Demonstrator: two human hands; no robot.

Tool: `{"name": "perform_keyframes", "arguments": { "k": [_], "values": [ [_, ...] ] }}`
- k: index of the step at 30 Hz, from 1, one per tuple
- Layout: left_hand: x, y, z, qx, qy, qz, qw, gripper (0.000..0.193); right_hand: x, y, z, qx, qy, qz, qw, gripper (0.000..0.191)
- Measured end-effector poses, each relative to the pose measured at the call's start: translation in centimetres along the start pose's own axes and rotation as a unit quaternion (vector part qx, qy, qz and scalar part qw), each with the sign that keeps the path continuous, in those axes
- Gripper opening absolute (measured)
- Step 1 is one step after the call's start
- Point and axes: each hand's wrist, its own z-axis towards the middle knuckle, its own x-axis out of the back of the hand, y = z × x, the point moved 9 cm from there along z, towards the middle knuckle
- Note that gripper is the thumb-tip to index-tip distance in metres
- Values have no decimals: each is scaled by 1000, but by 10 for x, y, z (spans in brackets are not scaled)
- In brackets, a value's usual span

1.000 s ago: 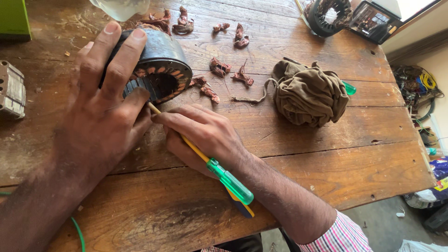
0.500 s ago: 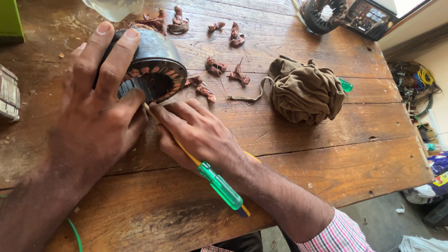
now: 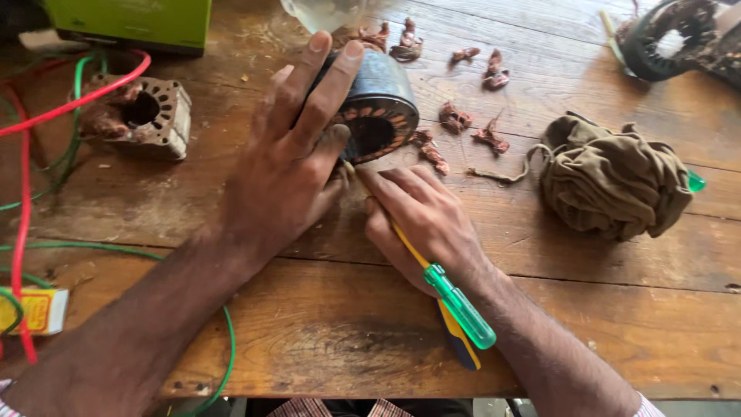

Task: The person holds an electric motor stator on a wooden workbench and uses a wooden stick to pry burnt copper windings out of the stator slots, pulling loose wire pieces out by hand and dropping them on the table. They rotate the stator to reach different slots and continue extracting wire throughout the clip.

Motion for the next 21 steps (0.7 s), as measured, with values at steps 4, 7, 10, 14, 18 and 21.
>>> {"name": "perform_keyframes", "arguments": {
  "k": [4,7,10,14,18,21],
  "values": [
    [-3,-1,-2,-2,-12,-9,1000,29,-2,3,1,-18,-13,5,1000,45],
    [-6,-3,-3,4,-22,-10,1000,27,-4,4,1,-22,-16,-7,1000,46],
    [-6,-2,-3,-2,-16,-11,1000,30,-3,4,2,-22,-7,-16,1000,47],
    [-5,-2,-2,1,-17,-9,1000,35,-3,5,1,-16,-9,-3,1000,50],
    [-5,-1,-1,0,-20,-12,1000,34,-2,6,0,-14,-10,6,1000,48],
    [-4,-1,-1,0,-20,-17,1000,38,-3,7,1,-17,-19,12,1000,48]
  ]
}}
